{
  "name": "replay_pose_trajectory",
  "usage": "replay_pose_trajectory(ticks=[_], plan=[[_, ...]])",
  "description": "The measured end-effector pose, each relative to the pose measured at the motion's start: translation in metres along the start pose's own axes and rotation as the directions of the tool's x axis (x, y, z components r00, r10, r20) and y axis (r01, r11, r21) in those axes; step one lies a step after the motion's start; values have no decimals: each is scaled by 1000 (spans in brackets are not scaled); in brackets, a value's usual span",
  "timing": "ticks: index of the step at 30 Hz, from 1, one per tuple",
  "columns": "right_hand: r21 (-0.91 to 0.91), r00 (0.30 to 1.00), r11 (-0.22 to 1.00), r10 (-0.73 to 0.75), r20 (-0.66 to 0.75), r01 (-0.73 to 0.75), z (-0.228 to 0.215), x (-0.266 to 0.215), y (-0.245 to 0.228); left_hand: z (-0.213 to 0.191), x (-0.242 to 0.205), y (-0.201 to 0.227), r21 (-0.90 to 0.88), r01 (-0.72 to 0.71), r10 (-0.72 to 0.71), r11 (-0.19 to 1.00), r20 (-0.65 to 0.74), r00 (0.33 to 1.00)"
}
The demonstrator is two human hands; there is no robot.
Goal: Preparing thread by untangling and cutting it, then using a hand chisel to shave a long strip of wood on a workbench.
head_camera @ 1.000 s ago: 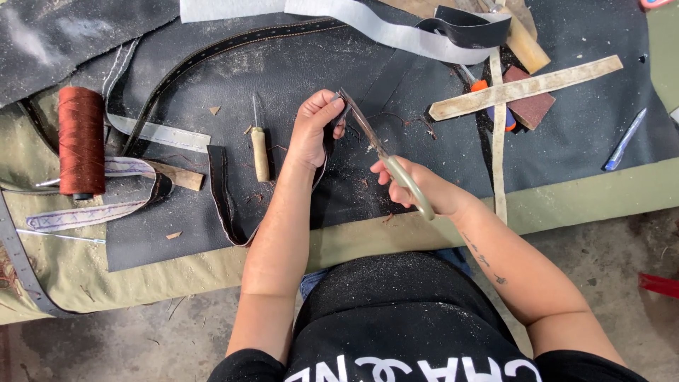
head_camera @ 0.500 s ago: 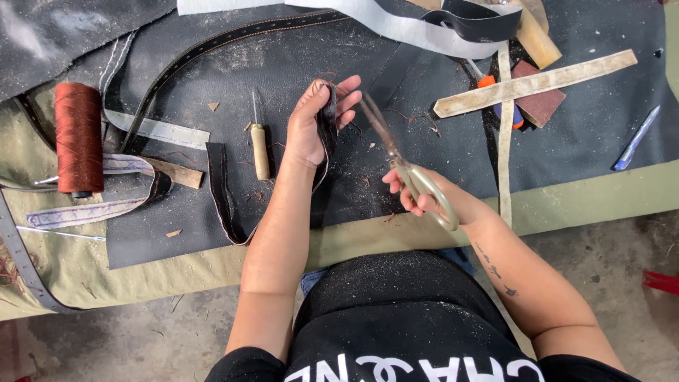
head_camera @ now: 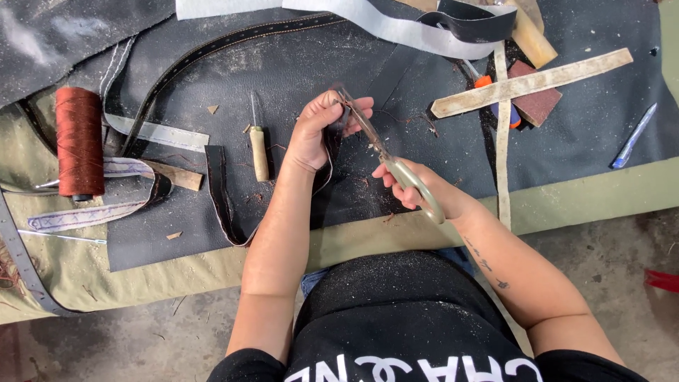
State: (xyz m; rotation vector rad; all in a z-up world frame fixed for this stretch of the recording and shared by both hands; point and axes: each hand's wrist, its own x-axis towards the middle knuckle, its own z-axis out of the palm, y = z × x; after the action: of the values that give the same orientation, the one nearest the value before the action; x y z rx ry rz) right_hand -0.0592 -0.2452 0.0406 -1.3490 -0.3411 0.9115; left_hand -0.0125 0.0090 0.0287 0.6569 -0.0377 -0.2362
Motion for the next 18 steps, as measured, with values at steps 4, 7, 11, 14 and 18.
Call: replay_pose_trajectory(ticks=[4,7,11,14,18], plan=[[-40,1000,999,-3,-9,3,8,5,-21,-4,6,-6,14,-19,19,1000,-12,1000],[-48,1000,999,2,-27,-3,1,7,-15,-11,10,-13,56,-37,39,998,-31,999],[-81,998,996,-27,-56,22,-13,8,12,-2,7,-10,205,-89,100,975,-42,994],[-109,997,994,-20,-77,11,-9,8,9,-5,8,-10,253,-100,113,962,-37,993],[-164,996,986,-3,-91,-12,-14,7,14,-7,6,-10,295,-86,108,952,-60,992]])
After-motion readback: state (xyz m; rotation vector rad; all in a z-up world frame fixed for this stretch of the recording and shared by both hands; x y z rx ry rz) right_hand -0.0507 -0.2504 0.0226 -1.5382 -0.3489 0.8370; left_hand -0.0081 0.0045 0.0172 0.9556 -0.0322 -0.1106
